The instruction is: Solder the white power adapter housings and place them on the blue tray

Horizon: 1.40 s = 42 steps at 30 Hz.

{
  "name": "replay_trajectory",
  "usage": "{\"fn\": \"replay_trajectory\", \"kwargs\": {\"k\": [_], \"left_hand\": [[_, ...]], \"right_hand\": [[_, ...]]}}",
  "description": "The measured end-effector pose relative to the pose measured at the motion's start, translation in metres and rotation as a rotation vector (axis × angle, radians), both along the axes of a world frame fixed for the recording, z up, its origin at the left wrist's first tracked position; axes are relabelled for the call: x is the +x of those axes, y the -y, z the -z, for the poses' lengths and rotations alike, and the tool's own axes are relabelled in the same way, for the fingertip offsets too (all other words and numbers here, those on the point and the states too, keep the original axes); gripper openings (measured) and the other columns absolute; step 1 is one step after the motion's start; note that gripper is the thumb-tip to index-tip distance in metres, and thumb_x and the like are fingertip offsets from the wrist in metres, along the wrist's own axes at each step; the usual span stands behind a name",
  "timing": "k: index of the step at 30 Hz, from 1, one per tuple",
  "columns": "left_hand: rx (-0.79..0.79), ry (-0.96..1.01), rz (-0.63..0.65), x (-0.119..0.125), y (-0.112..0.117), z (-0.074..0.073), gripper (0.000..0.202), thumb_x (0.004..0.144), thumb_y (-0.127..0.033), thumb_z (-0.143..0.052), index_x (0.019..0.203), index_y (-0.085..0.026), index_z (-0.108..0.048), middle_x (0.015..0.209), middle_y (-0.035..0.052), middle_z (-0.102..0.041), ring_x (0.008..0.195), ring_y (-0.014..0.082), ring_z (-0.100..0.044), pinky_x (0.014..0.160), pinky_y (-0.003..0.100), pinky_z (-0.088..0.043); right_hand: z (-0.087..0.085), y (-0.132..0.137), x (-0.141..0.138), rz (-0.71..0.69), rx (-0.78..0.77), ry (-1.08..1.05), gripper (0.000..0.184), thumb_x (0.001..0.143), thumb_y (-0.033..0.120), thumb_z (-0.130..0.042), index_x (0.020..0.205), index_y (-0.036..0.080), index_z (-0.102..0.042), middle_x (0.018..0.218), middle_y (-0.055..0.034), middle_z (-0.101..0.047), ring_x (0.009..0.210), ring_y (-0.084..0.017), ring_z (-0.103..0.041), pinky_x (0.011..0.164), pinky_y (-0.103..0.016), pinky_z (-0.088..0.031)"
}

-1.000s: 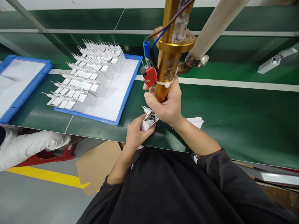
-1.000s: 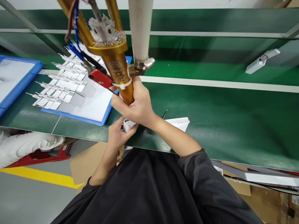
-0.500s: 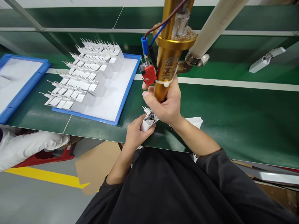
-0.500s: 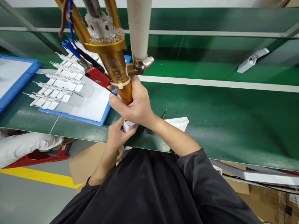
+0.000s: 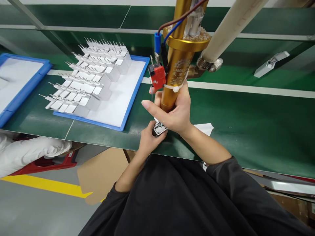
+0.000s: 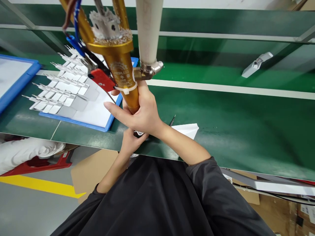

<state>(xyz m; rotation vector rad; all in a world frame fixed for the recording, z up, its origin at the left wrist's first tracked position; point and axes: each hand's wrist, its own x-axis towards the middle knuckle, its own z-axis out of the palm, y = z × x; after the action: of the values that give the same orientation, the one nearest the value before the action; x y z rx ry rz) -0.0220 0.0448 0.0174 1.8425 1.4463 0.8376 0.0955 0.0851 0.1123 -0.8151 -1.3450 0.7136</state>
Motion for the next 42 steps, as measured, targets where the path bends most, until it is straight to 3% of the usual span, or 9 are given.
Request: {"fn": "replay_trajectory", "kwargs": {"k": [5, 11, 21, 26, 32, 36, 39, 42], "left_hand": [[0.045, 0.168, -0.001, 0.017, 0.003, 0.006, 0.034, 0.073, -0.035, -0.070, 0.098, -0.017, -0.057, 0.084, 0.0016, -0.068, 0.071, 0.0151, -0.063, 0.063, 0.024, -0.049], [0.083, 0.281, -0.060, 0.025, 0.001, 0.010, 0.034, 0.070, -0.038, -0.071, 0.088, -0.018, -0.051, 0.068, -0.0024, -0.059, 0.057, 0.0109, -0.053, 0.052, 0.021, -0.042], [0.050, 0.271, -0.066, 0.029, 0.003, 0.005, 0.032, 0.070, -0.037, -0.071, 0.088, -0.018, -0.052, 0.072, -0.0011, -0.062, 0.059, 0.0114, -0.056, 0.053, 0.021, -0.045], [0.088, 0.165, -0.043, 0.023, -0.002, 0.004, 0.032, 0.074, -0.041, -0.070, 0.092, -0.017, -0.057, 0.075, 0.0011, -0.065, 0.067, 0.0161, -0.062, 0.062, 0.026, -0.049], [0.104, -0.081, 0.132, -0.007, -0.022, 0.009, 0.038, 0.079, -0.036, -0.070, 0.112, -0.019, -0.060, 0.106, 0.0074, -0.069, 0.099, 0.0235, -0.065, 0.085, 0.036, -0.052], [0.293, -0.133, 0.019, -0.020, -0.020, 0.011, 0.054, 0.078, -0.038, -0.073, 0.124, -0.019, -0.052, 0.121, 0.0110, -0.061, 0.112, 0.0242, -0.059, 0.091, 0.037, -0.051], [0.483, -0.193, -0.054, -0.022, -0.012, 0.015, 0.044, 0.079, -0.036, -0.073, 0.116, -0.019, -0.056, 0.119, 0.0113, -0.060, 0.112, 0.0232, -0.057, 0.093, 0.037, -0.050], [0.533, -0.240, -0.024, -0.021, -0.009, 0.019, 0.033, 0.084, -0.032, -0.069, 0.113, -0.021, -0.060, 0.113, 0.0090, -0.063, 0.104, 0.0208, -0.060, 0.092, 0.036, -0.050]], "right_hand": [[0.002, 0.002, -0.003, 0.012, 0.048, -0.004, 0.032, 0.083, 0.036, -0.062, 0.102, 0.024, -0.040, 0.065, 0.0077, -0.048, 0.068, -0.009, -0.059, 0.076, -0.034, -0.059], [0.005, 0.001, -0.003, -0.005, 0.082, -0.046, 0.026, 0.085, 0.033, -0.054, 0.105, 0.024, -0.039, 0.089, 0.0020, -0.059, 0.069, -0.008, -0.060, 0.068, -0.031, -0.058], [0.003, -0.003, -0.003, -0.011, 0.070, -0.095, 0.029, 0.083, 0.037, -0.058, 0.102, 0.024, -0.040, 0.082, 0.0045, -0.058, 0.059, -0.005, -0.054, 0.071, -0.031, -0.058], [0.001, -0.003, 0.000, -0.066, 0.095, -0.103, 0.037, 0.080, 0.045, -0.064, 0.100, 0.025, -0.039, 0.077, 0.0052, -0.053, 0.056, -0.006, -0.051, 0.068, -0.030, -0.057], [0.006, -0.014, 0.007, -0.130, 0.099, -0.168, 0.038, 0.085, 0.053, -0.055, 0.107, 0.028, -0.037, 0.089, 0.0023, -0.057, 0.050, -0.005, -0.044, 0.052, -0.026, -0.050], [0.003, -0.018, 0.009, -0.131, 0.081, -0.236, 0.036, 0.083, 0.049, -0.059, 0.106, 0.029, -0.038, 0.090, 0.0028, -0.057, 0.052, -0.005, -0.046, 0.054, -0.025, -0.050], [-0.001, -0.018, 0.009, -0.166, 0.073, -0.334, 0.031, 0.083, 0.040, -0.062, 0.103, 0.027, -0.042, 0.088, 0.0050, -0.057, 0.046, -0.002, -0.041, 0.055, -0.023, -0.051], [-0.002, -0.018, 0.009, -0.199, 0.083, -0.400, 0.028, 0.083, 0.031, -0.064, 0.104, 0.025, -0.046, 0.088, 0.0056, -0.057, 0.048, 0.000, -0.044, 0.062, -0.020, -0.054]]}}
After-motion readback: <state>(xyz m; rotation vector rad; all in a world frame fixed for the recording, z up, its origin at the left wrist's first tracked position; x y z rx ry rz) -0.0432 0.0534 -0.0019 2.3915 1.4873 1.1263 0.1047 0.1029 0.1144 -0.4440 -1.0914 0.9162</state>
